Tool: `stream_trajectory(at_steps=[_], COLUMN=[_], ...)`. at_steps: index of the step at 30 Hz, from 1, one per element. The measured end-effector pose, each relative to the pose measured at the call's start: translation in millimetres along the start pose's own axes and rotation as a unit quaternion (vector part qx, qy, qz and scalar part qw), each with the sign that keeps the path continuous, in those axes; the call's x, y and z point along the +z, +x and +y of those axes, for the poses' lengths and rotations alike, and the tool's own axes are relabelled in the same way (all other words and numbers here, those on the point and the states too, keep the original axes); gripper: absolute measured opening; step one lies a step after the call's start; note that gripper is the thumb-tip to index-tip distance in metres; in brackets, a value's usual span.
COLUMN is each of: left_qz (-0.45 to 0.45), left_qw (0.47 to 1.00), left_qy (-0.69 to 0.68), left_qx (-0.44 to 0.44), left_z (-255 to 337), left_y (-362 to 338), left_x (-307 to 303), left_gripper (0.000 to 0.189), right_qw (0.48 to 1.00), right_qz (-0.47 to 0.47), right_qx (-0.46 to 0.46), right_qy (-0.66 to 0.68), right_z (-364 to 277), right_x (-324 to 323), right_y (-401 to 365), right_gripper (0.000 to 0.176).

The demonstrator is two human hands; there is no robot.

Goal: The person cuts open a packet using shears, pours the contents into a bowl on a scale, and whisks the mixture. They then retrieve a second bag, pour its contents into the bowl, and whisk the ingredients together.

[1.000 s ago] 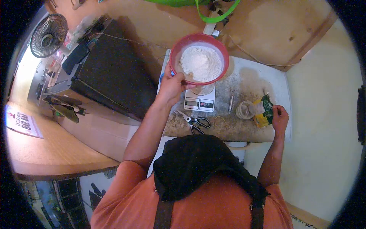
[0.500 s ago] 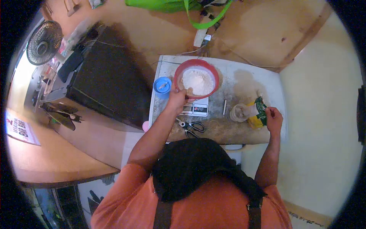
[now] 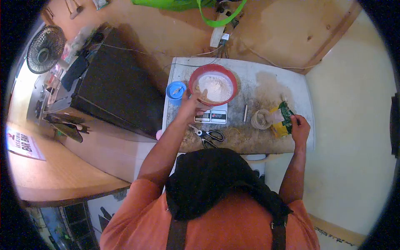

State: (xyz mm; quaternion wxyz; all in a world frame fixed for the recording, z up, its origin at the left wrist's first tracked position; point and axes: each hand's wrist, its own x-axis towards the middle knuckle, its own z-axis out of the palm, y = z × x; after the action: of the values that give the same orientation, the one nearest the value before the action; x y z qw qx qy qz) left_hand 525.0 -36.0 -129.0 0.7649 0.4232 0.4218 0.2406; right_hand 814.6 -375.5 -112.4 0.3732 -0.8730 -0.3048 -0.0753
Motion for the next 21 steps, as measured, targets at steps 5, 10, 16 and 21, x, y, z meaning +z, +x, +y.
stream_trajectory(at_steps=[5, 10, 16, 21], left_qz=[0.044, 0.078, 0.065, 0.030], left_qw=[0.998, 0.995, 0.994, 0.992], left_qy=[0.031, 0.045, 0.076, 0.108], left_qx=[0.015, 0.042, 0.045, 0.066], left_z=[-0.5, -10.8, -57.1, -100.5], left_y=[-14.2, -47.2, -70.8, -79.1], left_x=[-58.9, -103.3, -128.4, -122.9], left_gripper=[0.061, 0.034, 0.031, 0.031], right_qw=[1.000, 0.997, 0.997, 0.997], right_qz=[0.023, -0.002, -0.031, -0.039], right_qx=[-0.010, 0.022, 0.048, 0.052], right_qy=[0.009, 0.075, 0.050, 0.044], right_z=[10.0, 25.5, 6.6, 15.5], right_x=[-4.2, -1.6, -7.6, -4.7], right_y=[0.6, 6.1, 8.6, 8.6], right_gripper=[0.020, 0.020, 0.019, 0.018])
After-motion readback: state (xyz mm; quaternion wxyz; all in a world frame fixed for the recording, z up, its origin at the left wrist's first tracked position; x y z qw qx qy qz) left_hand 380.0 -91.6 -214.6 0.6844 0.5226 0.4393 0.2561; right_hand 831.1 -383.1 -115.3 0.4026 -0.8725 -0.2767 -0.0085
